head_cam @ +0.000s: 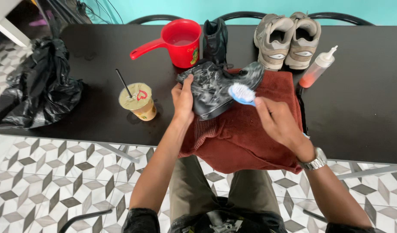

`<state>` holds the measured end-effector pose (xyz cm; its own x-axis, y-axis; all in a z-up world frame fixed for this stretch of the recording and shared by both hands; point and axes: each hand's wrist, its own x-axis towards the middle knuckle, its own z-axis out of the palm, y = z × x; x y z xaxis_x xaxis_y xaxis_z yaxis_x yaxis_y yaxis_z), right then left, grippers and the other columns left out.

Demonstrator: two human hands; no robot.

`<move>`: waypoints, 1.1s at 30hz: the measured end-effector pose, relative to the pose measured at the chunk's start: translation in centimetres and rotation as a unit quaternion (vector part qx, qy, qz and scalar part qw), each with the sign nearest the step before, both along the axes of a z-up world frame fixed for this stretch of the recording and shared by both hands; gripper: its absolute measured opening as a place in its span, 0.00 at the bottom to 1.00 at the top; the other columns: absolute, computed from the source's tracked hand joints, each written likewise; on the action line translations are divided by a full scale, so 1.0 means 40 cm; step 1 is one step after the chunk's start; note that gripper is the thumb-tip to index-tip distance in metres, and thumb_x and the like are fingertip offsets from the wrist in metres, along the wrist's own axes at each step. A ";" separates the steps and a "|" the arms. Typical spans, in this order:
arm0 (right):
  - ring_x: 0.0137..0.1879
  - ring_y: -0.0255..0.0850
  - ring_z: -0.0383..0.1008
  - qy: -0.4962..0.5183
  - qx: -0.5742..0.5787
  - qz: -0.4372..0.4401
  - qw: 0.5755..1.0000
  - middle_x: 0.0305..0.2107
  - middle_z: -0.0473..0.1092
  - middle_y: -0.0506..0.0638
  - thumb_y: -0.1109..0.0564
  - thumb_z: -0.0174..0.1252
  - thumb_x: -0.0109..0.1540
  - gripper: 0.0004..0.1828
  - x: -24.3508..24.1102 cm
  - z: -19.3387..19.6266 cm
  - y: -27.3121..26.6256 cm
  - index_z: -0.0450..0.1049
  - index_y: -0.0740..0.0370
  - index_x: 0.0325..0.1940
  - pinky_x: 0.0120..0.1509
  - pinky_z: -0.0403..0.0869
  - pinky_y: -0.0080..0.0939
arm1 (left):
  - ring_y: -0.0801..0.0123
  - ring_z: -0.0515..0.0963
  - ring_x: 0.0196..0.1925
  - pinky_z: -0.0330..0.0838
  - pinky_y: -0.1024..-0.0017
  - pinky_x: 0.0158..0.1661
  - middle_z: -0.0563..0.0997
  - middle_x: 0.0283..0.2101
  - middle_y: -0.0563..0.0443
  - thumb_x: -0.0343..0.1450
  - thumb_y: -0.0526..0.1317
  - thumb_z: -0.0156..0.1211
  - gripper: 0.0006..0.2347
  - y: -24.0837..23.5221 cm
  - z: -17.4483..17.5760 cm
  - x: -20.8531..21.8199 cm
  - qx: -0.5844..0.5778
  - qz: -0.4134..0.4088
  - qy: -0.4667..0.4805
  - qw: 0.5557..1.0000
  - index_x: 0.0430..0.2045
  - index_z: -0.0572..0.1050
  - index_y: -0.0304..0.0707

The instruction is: The person scrubs a black boot with a blue toothbrush and white cleaning paste on a brown towel. They repeatedly dip the brush into a red mug of water and continue scrubbing the boot's surface.

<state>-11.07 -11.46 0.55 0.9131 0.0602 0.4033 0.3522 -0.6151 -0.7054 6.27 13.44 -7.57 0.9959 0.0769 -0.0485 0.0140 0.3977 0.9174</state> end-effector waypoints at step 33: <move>0.26 0.52 0.75 0.064 -0.226 0.044 0.971 0.14 0.69 0.60 0.45 0.41 0.81 0.35 0.093 0.086 0.214 0.64 0.60 0.21 0.35 0.73 0.50 | 0.73 0.78 0.17 0.74 0.71 0.19 0.77 0.17 0.54 0.76 0.54 0.62 0.19 0.017 0.033 -0.037 0.034 -0.054 -0.082 0.995 0.17 0.72 0.47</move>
